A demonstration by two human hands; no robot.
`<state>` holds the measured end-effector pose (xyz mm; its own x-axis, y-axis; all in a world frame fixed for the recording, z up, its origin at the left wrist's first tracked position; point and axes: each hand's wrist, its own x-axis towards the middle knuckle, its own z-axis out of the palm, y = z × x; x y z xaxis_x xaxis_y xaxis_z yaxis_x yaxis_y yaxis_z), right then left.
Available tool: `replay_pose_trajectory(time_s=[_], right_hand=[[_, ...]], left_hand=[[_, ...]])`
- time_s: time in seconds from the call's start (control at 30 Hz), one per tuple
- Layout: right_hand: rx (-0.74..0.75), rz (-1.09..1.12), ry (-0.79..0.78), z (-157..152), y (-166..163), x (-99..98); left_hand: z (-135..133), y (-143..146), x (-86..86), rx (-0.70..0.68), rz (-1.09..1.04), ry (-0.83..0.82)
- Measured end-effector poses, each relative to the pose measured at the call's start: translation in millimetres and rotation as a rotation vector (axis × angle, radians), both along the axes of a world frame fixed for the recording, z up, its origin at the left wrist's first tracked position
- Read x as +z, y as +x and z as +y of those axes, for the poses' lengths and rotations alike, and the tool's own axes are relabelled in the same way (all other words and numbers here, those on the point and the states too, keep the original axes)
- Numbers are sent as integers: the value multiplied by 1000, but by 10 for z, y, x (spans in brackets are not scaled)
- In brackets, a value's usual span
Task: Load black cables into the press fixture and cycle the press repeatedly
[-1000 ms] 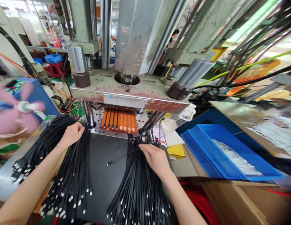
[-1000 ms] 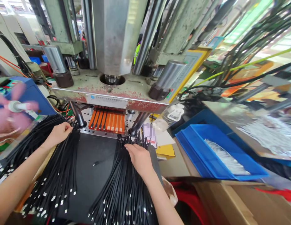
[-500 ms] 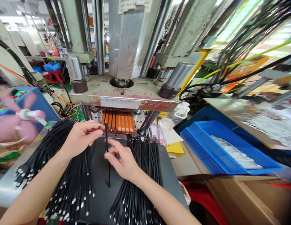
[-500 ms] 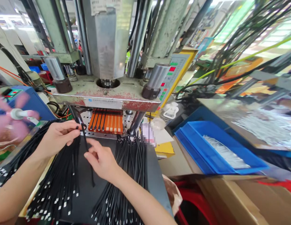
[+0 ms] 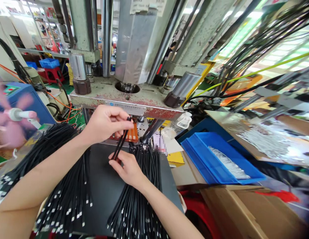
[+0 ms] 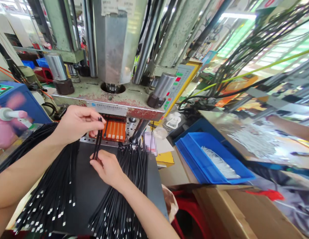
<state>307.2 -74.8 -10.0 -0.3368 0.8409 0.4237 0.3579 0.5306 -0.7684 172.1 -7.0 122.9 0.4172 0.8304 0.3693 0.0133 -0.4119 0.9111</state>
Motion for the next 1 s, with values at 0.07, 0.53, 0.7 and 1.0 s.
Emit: replay_pose_trajectory(time_s=[0.07, 0.53, 0.7, 1.0], right_hand=[[-89, -31, -29, 180, 77, -62], [-492, -3, -159, 1517, 427, -16], [-460, -167, -135, 1532, 479, -34], [-577, -380, -141, 1351, 488, -54]], left_hand=[[78, 73, 42, 96, -49, 202], [456, -146, -1337, -101, 900, 721], [414, -163, -1302, -159, 1101, 692], [1293, 324, -1101, -11, 1265, 289]])
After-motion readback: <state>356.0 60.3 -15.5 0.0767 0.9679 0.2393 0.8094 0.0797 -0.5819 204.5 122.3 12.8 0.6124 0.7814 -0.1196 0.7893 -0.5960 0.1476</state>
